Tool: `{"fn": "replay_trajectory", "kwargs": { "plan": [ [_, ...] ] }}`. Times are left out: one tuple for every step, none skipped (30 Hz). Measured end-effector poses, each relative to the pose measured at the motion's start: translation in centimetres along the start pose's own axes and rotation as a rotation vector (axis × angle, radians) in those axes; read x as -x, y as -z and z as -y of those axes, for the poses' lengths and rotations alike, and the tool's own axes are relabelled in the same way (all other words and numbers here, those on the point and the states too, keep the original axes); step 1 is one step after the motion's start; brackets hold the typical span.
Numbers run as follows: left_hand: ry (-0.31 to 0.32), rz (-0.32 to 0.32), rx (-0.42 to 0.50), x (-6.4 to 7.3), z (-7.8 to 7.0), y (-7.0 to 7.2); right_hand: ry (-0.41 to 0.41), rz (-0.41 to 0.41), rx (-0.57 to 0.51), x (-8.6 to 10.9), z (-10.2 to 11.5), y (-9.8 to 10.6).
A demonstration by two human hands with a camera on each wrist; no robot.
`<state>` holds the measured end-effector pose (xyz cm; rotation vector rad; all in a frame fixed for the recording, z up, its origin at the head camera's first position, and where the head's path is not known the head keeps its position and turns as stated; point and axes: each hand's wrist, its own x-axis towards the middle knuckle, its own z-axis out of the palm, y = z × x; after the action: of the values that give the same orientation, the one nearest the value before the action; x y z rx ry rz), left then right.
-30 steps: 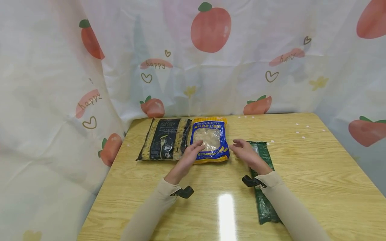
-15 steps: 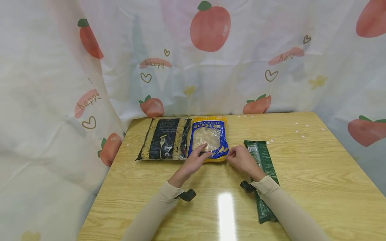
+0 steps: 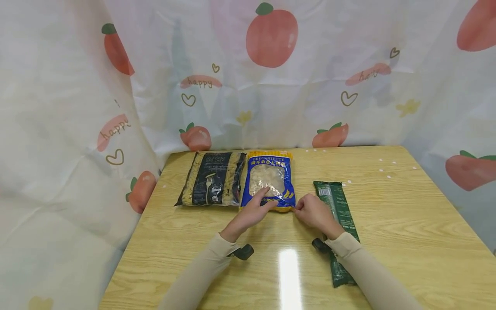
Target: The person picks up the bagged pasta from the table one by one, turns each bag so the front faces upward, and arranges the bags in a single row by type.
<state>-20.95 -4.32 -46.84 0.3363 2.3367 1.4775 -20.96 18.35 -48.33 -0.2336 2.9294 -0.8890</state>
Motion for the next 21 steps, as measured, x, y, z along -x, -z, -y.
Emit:
{"fn": "replay_trajectory", "kwargs": {
  "plan": [
    [-0.002,0.000,-0.005,0.0,0.0,-0.1,0.000,0.000,-0.006,0.0,-0.1,0.0],
    [-0.004,0.001,-0.010,0.0,0.0,-0.1,0.002,0.002,-0.019,-0.1,-0.2,0.0],
    [-0.005,0.001,-0.013,0.0,0.0,-0.2,0.009,0.004,-0.028,-0.1,-0.3,0.0],
    [-0.006,0.002,-0.016,-0.1,0.0,-0.2,0.011,0.008,-0.037,-0.2,-0.4,0.0],
    [-0.008,0.002,-0.017,-0.1,0.0,-0.3,0.011,0.013,-0.052,-0.2,-0.5,0.1],
    [-0.013,0.000,-0.019,-0.1,0.0,-0.3,0.005,0.019,-0.069,-0.2,-0.6,0.1],
    [-0.017,-0.004,-0.022,-0.1,0.0,-0.3,0.001,0.025,-0.081,-0.3,-0.7,0.1],
    [-0.020,-0.007,-0.025,-0.2,0.1,-0.3,0.003,0.029,-0.095,-0.4,-0.7,0.1],
    [-0.023,-0.010,-0.028,-0.2,0.2,-0.2,0.006,0.032,-0.104,-0.4,-0.8,0.0],
    [-0.026,-0.012,-0.031,-0.2,0.3,-0.2,0.006,0.035,-0.116,-0.5,-0.9,0.0],
    [-0.028,-0.014,-0.035,-0.2,0.3,-0.2,0.012,0.038,-0.127,-0.6,-1.0,0.0],
    [-0.028,-0.013,-0.037,-0.1,0.3,-0.3,0.014,0.042,-0.134,-0.6,-1.0,0.0],
    [-0.031,-0.012,-0.036,-0.1,0.3,-0.3,0.019,0.044,-0.139,-0.6,-1.1,0.0],
    [-0.029,-0.008,-0.032,-0.1,0.4,-0.4,0.022,0.047,-0.146,-0.6,-1.2,0.0],
    [-0.026,-0.003,-0.027,0.0,0.3,-0.4,0.024,0.051,-0.153,-0.6,-1.2,0.0],
    [-0.023,0.002,-0.023,0.1,0.3,-0.5,0.025,0.058,-0.163,-0.6,-1.3,0.1],
    [-0.019,0.006,-0.017,0.2,0.3,-0.6,0.023,0.063,-0.173,-0.5,-1.4,0.1],
    [-0.018,0.010,-0.008,0.3,0.3,-0.7,0.025,0.067,-0.179,-0.5,-1.5,0.2],
    [-0.018,0.013,-0.003,0.3,0.4,-0.7,0.028,0.069,-0.189,-0.4,-1.7,0.3],
    [-0.016,0.016,0.003,0.4,0.3,-0.8,0.032,0.071,-0.197,-0.3,-1.8,0.4],
    [-0.018,0.016,0.006,0.5,0.3,-0.8,0.032,0.073,-0.203,-0.1,-1.8,0.6]
  ]
}}
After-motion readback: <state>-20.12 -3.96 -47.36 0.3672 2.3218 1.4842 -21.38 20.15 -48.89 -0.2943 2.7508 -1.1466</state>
